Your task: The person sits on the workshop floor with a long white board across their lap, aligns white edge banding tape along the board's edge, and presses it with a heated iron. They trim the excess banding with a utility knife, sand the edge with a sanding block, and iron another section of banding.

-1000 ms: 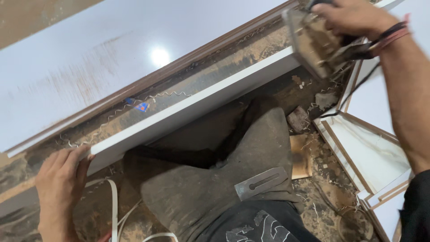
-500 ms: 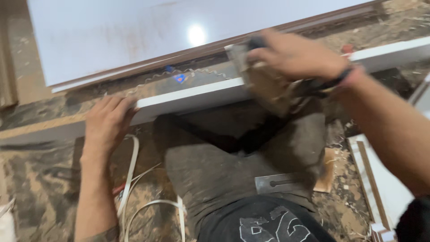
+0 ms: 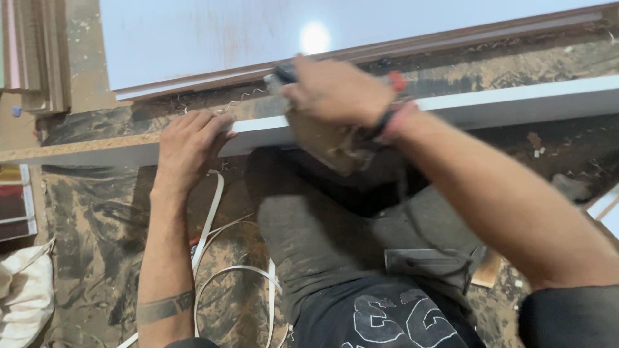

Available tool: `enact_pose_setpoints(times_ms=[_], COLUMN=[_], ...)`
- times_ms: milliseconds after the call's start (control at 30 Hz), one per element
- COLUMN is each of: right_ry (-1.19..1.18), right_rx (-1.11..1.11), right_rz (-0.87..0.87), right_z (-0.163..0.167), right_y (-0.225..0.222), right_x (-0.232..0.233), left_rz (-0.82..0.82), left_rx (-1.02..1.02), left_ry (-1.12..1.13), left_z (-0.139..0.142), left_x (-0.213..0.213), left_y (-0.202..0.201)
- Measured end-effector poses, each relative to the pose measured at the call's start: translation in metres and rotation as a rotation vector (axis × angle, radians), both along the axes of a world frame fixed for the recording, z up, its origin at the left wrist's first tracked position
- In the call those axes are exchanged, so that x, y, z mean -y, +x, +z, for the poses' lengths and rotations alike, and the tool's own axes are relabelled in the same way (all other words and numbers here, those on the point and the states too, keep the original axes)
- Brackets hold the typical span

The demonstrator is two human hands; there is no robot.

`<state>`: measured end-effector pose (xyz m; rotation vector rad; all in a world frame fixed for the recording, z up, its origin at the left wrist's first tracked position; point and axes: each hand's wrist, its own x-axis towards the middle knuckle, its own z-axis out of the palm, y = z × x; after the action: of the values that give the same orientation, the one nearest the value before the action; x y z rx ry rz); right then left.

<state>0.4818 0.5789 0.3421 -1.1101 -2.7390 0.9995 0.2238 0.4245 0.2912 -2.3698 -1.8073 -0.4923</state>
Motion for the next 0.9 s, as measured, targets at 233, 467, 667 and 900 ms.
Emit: enact_pose_setpoints(times_ms=[233,467,667,900], right_ry=[-0.092,-0.204,-0.235,-0.644], right_rx=[-0.038,-0.106,0.828,0.262], right_rz=[-0.333,-0.864,-0.726,-1.136], right_z=[-0.004,-0.039,-0.078,-0.198], right_y=[0.218,0.485,0.539,0.539], right_x=[-0.054,0.027,0.153,0.231], left_rz=[0.017,-0.014,0.009,0.113], left_rx=[0.009,0.086,0.423,0.530], left_ry=[-0.033,-0.128,-0.305,-0.564], left_z=[-0.012,-0.083,-0.157,-0.148], left_x=[0.005,0.018,0.011,-0.019], left_y=[-0.002,-0.049,-0.108,-0.103])
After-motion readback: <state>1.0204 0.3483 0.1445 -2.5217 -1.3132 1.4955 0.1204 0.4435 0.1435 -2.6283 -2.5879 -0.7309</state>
